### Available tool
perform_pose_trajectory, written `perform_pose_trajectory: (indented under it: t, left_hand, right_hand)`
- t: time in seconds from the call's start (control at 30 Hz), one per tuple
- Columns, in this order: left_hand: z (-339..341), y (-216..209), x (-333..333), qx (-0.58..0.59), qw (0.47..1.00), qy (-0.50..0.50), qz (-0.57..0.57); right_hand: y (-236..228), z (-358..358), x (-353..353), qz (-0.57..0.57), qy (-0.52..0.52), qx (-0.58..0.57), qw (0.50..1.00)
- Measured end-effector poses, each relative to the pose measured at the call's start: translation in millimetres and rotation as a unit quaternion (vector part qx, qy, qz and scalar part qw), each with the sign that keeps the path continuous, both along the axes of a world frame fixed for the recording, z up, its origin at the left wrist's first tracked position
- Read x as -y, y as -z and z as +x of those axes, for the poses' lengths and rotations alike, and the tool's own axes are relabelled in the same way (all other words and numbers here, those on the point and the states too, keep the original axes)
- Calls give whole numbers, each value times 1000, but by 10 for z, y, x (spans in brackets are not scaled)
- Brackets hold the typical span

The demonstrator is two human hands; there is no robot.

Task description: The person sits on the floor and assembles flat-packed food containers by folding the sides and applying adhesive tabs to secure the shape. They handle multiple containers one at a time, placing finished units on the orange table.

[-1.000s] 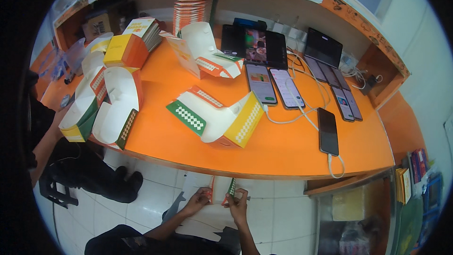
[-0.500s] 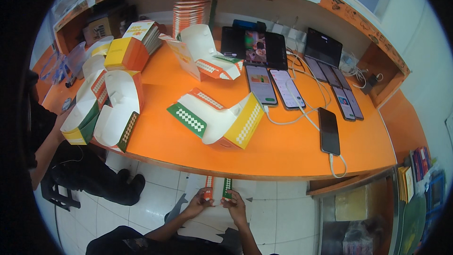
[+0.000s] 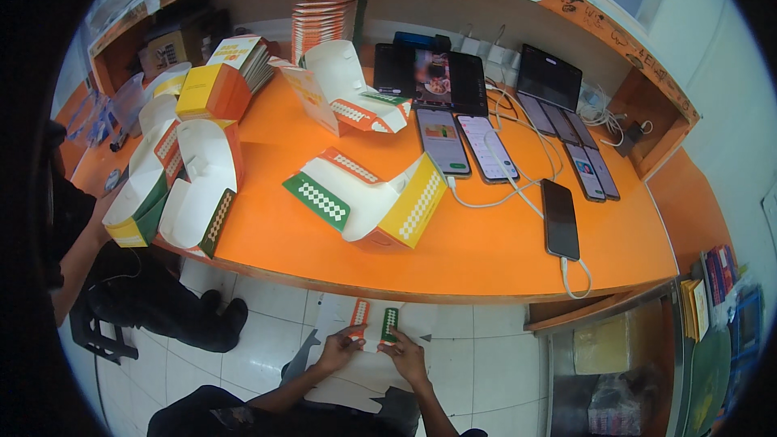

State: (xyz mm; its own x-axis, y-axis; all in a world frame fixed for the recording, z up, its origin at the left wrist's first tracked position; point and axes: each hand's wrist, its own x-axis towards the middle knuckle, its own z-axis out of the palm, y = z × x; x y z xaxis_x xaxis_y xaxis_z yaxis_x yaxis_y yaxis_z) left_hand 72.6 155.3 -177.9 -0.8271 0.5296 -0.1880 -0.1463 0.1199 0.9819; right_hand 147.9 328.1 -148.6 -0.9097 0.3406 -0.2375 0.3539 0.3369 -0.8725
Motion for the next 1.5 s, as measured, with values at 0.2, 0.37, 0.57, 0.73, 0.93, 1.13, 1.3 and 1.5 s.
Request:
perform_pose_trajectory:
  t: [0.2, 0.37, 0.57, 0.73, 0.93, 1.13, 1.3, 1.5]
  left_hand:
    - [30, 151, -41, -64, 996, -51, 16]
    - [-41, 72, -27, -54, 995, -85, 21]
    - [4, -73, -54, -64, 996, -34, 57]
    - [8, -67, -85, -135, 990, -33, 15]
    - [37, -21, -45, -117, 992, -35, 27]
    - [38, -3, -28, -136, 986, -83, 44]
    - [26, -6, 9, -129, 985, -105, 38]
    - [45, 12, -67, -98, 990, -86, 53]
  right_hand:
    - [277, 105, 167, -14, 78, -101, 992]
    - [426, 90, 359, -45, 146, -166, 974]
    - [254, 50, 286, -62, 186, -199, 960]
    - [84, 71, 154, -84, 175, -165, 967]
    - [8, 114, 65, -177, 127, -163, 962]
    - [-11, 89, 138, -196, 124, -139, 963]
    - [-121, 70, 243, -217, 137, -136, 957]
    - [-153, 77, 159, -133, 133, -77, 979]
